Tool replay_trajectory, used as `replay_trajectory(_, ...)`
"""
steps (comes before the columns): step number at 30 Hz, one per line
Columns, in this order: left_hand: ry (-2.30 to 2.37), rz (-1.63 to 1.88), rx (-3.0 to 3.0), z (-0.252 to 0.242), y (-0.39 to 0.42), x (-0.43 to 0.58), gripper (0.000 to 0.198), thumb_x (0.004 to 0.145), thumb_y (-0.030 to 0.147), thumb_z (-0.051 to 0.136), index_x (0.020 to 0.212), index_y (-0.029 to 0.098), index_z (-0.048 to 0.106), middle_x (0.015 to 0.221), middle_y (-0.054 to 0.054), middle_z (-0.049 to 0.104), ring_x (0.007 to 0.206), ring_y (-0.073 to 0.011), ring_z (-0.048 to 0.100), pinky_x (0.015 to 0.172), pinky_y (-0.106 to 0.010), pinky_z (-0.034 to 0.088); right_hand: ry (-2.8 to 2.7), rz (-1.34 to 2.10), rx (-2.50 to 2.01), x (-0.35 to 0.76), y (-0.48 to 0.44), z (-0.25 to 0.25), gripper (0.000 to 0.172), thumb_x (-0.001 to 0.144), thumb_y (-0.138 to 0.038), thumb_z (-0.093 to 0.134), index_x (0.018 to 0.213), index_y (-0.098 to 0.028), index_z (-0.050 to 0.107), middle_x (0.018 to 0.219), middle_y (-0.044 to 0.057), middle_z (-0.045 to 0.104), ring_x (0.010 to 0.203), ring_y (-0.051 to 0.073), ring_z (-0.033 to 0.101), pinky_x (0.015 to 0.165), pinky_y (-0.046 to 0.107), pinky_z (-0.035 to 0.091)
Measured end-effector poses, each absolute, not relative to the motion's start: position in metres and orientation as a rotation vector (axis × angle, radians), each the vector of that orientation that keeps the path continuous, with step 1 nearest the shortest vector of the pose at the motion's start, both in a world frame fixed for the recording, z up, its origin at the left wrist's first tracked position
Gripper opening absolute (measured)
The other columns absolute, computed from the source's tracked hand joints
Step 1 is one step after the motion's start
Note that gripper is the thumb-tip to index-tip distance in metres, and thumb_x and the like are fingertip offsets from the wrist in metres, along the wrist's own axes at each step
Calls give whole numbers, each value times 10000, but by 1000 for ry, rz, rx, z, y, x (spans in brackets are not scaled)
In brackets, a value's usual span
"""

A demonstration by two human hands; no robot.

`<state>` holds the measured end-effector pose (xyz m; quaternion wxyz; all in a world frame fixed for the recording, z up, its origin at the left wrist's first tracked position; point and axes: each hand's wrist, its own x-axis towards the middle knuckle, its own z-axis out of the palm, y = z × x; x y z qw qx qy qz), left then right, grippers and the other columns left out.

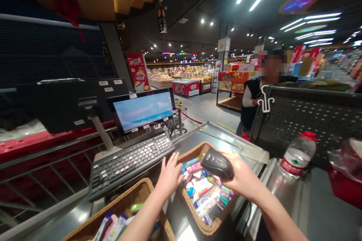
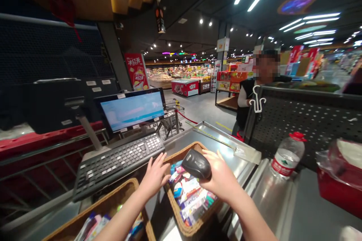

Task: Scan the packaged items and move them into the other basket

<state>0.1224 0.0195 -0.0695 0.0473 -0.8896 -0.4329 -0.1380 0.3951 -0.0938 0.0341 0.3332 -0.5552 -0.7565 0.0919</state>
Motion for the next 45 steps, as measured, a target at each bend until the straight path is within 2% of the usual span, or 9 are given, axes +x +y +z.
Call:
replay_trajectory(4, -1298, -307, -2829, -85, 47, 177, 382, 887, 393, 607, 1214, 199, 625, 1599, -195, 309, 1499, -334, 242, 1192, -643, 132, -1996, 259, -1539, 420, -85, 37, 532, 700, -234, 686, 1230, -212, 651, 1307, 136, 669, 1312, 391, 519, 1166, 673, 212)
replay_trajectory(10, -1069, -135, -3042, -112, 68, 249, 749, 736, 452, 745, 1404, 235, 485, 1625, -164, 261, 1514, -352, 178, 1202, -648, 65, -1939, 217, -1571, 452, -67, 33, 490, 654, -168, 655, 1142, -203, 690, 1300, 148, 670, 1299, 379, 537, 1169, 659, 223)
replay_trajectory(13, -924, -1, -3101, -126, 73, 274, 627, 731, 398, 734, 1316, 229, 585, 1593, -136, 350, 1505, -337, 209, 1226, -609, 19, -1899, 245, -1607, 465, -60, 29, 488, 632, -151, 641, 1115, -191, 694, 1269, 157, 684, 1301, 384, 539, 1168, 663, 227)
replay_trajectory(17, -925, 91, -3104, -142, 82, 292, 460, 725, 351, 705, 1135, 143, 702, 1498, -195, 473, 1476, -357, 277, 1235, -591, 53, -1871, 318, -1635, 481, -54, 22, 502, 616, -151, 640, 1112, -208, 694, 1199, 133, 716, 1324, 391, 521, 1181, 675, 190)
replay_trajectory(23, -945, 115, -3108, -152, 96, 301, 474, 735, 224, 584, 1191, 144, 680, 1545, -172, 418, 1501, -308, 235, 1241, -560, -6, -1827, 322, -1641, 502, -51, 13, 552, 652, -191, 685, 1204, -196, 673, 1291, 157, 674, 1318, 391, 527, 1184, 656, 215)
replay_trajectory(26, -949, 123, -3131, -150, 100, 302, 447, 712, 226, 570, 1129, 162, 717, 1528, -156, 448, 1490, -290, 269, 1248, -524, -9, -1822, 340, -1662, 507, -48, 12, 544, 651, -188, 681, 1195, -205, 679, 1325, 157, 655, 1323, 395, 522, 1180, 668, 214)
replay_trajectory(33, -1102, 62, -3088, -139, 109, 295, 439, 689, 143, 508, 1056, 166, 746, 1547, -151, 425, 1502, -313, 238, 1220, -622, 6, -1807, 364, -1625, 517, -43, 7, 555, 634, -164, 669, 1186, -217, 677, 1322, 129, 662, 1326, 393, 518, 1202, 673, 145)
replay_trajectory(37, -1181, 17, -3044, -137, 109, 298, 457, 725, 94, 477, 1107, 143, 723, 1478, -172, 509, 1494, -310, 264, 1222, -628, 8, -1783, 363, -1636, 518, -41, 3, 565, 634, -183, 688, 1199, -188, 669, 1324, 150, 655, 1335, 387, 511, 1209, 660, 140)
replay_trajectory(45, -1223, -145, -2988, -120, 103, 279, 245, 811, 155, 555, 970, 214, 732, 1494, -99, 511, 1482, -297, 297, 1223, -628, 26, -1762, 340, -1640, 508, -39, 11, 571, 650, -191, 679, 1221, -199, 668, 1350, 154, 645, 1334, 392, 514, 1188, 682, 184)
